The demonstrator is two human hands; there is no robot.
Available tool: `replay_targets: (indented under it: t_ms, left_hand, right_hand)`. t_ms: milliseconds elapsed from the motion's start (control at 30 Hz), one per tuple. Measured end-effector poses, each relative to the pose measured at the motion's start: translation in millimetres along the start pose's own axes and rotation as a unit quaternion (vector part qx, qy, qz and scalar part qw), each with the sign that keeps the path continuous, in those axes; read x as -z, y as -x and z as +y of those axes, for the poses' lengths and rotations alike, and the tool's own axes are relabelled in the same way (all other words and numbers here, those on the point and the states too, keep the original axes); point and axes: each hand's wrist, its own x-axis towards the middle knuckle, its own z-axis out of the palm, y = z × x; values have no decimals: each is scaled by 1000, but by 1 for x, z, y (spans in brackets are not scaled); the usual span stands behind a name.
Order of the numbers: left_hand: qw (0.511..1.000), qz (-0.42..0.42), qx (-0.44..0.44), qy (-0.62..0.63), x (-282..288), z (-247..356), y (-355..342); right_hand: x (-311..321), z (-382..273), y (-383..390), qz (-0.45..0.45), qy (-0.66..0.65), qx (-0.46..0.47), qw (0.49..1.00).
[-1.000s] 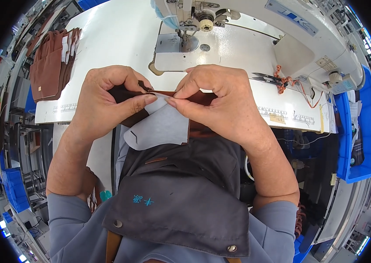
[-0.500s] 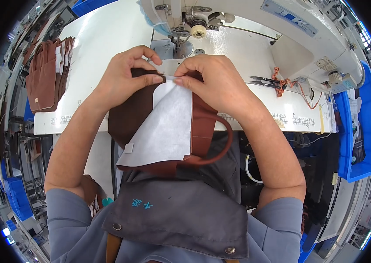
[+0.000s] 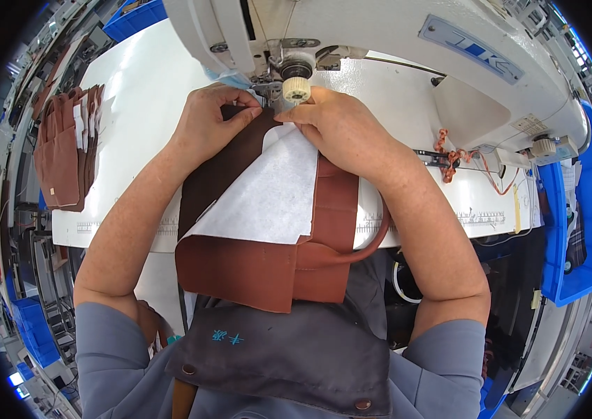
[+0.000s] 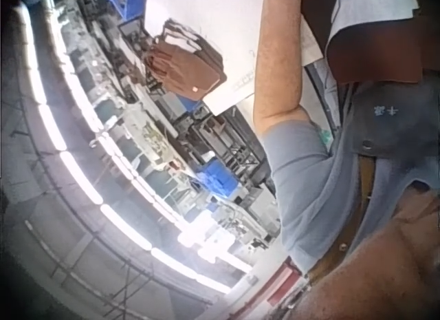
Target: Sewing and assembling brown leather bags using an industrial sewing machine.
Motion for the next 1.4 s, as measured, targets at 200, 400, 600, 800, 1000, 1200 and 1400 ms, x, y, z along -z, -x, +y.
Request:
replay_targets:
  t_ms: [200,400,600,800,1000,1200,1400]
  left_hand:
    - [997,-4,76,-28,2,10,-7]
    - [997,12,70,-27,-1,1,-10]
    - [998,21,49,-31,-3,-5,-11]
    - [997,22,41,-56,-2,2,-10]
    - [998,27,19,-54,-3,-2,-7]
    - [993,52,-38,-99,-7,-20,-12]
    - [981,77,-95,-149,0,-17,-14]
  right_hand:
    - [-2,2,-3,7,2,-6,1000]
    - [-1,4,-6,-21,17,-62,998]
    - [-4,7,-6,3,10,-50,999]
    - [-2,9,-4,14,-4,-42,999]
    - [-1,4,-4,9,-25,-45,999]
    - [-2,5,-7,17,-15,-48,999]
    - [-6,8,-8,22,10,-70,997]
